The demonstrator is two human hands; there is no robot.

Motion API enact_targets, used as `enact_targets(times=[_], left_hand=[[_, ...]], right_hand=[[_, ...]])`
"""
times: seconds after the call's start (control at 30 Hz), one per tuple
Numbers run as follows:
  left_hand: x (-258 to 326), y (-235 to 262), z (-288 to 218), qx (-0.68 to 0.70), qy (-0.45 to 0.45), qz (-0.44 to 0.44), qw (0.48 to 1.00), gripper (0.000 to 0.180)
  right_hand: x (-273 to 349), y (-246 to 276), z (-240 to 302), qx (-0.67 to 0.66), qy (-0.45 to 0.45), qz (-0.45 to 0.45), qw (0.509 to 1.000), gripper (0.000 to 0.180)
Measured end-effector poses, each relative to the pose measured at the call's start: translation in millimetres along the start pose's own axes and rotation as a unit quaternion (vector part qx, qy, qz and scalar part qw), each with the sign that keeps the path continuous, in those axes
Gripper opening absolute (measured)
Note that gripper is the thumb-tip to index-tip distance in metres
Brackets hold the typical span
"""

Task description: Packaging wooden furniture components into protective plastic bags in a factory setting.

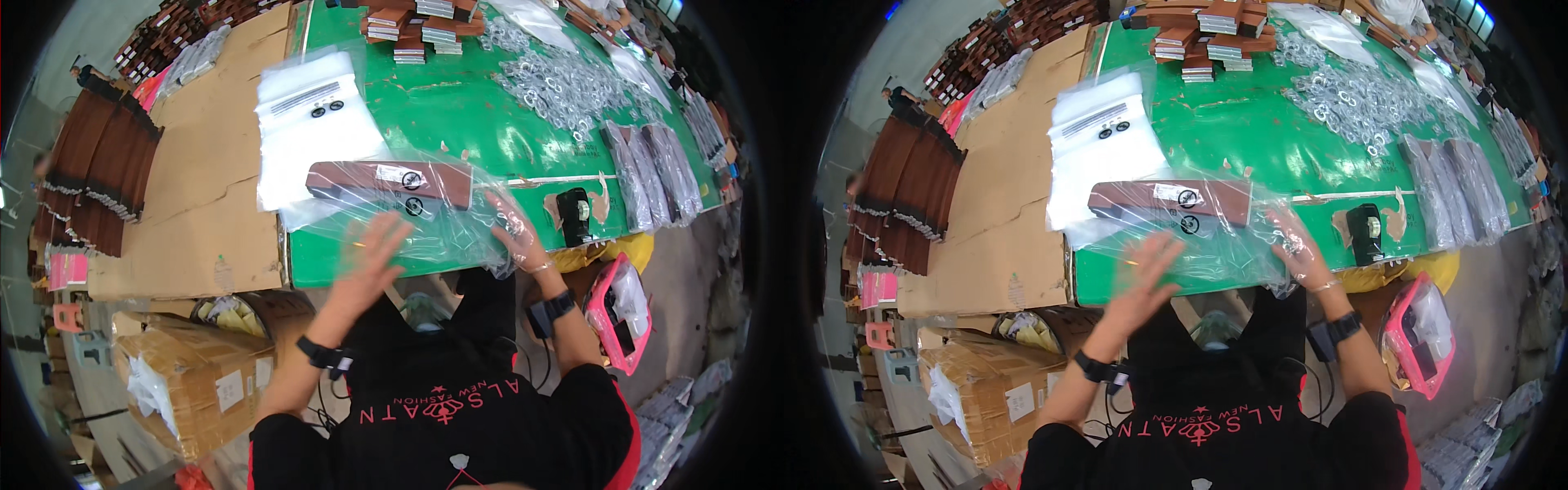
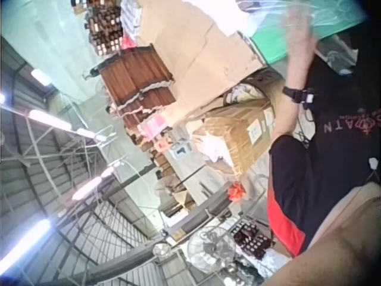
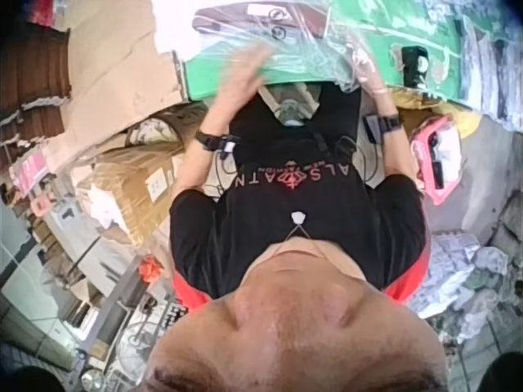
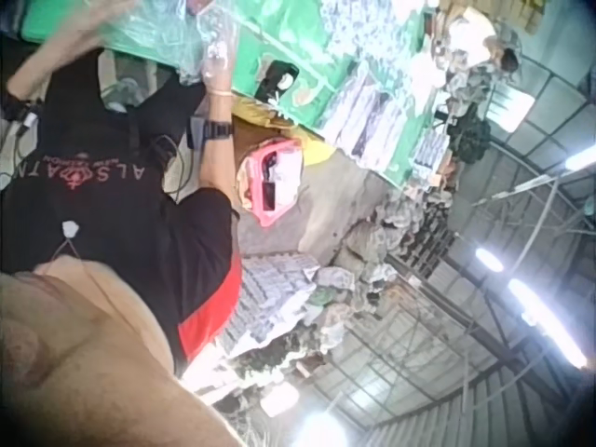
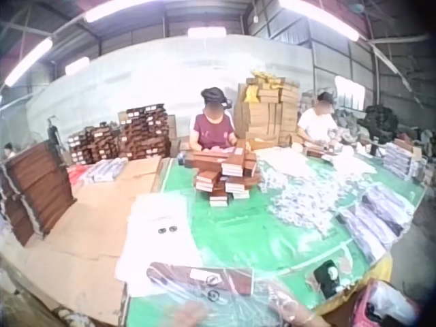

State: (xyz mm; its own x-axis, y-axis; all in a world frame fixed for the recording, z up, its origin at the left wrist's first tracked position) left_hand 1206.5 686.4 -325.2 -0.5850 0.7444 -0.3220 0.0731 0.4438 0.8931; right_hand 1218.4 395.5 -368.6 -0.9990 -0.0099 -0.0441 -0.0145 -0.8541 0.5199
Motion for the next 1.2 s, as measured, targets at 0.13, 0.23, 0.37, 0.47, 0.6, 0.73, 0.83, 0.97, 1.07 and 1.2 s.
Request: enact_targets(times=[0.13,0.23,0.37,0.47,0.6,0.73,0.83,0.97,1.07,1.2], left_hand=[[38,39,68,-0.214,0.071,0.03,0.974,0.082],[53,51,96,-0.28,0.068,0.005,0.958,0.081],[58,54,116,-0.259,0.082,-0.049,0.961,0.066],[43,67,119,-0.199,0.065,-0.098,0.973,0.052],[35,113,145,0.037,0.079,-0.236,0.968,0.027],[18,151,152,0.303,0.172,-0.259,0.901,0.018],[25,160,144,0.368,0.195,-0.29,0.862,0.018],[39,154,140,0.487,0.195,-0.306,0.795,0.016],[37,155,138,0.482,0.206,-0.313,0.792,0.015],[52,161,162,0.423,0.207,-0.379,0.797,0.014]], right_hand=[[43,22,-3,0.035,-0.017,0.088,0.995,0.049],[69,33,3,-0.099,-0.088,0.111,0.985,0.05],[87,9,31,-0.048,-0.055,0.032,0.997,0.054],[68,9,38,0.146,-0.02,-0.066,0.987,0.039],[-12,77,64,-0.179,-0.14,-0.143,0.963,0.025],[-65,113,136,-0.189,0.002,-0.173,0.967,0.027],[-83,117,143,-0.226,-0.012,-0.126,0.966,0.029],[-82,93,143,-0.28,-0.063,-0.037,0.957,0.031],[-93,75,142,-0.285,-0.095,-0.011,0.954,0.028],[-104,56,153,-0.299,0.022,-0.005,0.954,0.022]])
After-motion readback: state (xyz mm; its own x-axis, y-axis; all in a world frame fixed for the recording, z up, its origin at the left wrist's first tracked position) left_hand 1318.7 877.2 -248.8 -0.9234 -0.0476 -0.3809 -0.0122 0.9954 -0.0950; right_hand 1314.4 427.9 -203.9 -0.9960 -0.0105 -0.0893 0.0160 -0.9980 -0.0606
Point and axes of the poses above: each hand's wrist, its own x-axis away from the middle knuckle, its own y-axis out of the back of the hand, z = x × y, the point moved 8 cm from there along -x, towards the middle knuckle, and after that the axes turned 15 degrees about -y, right-handed, at the moved point
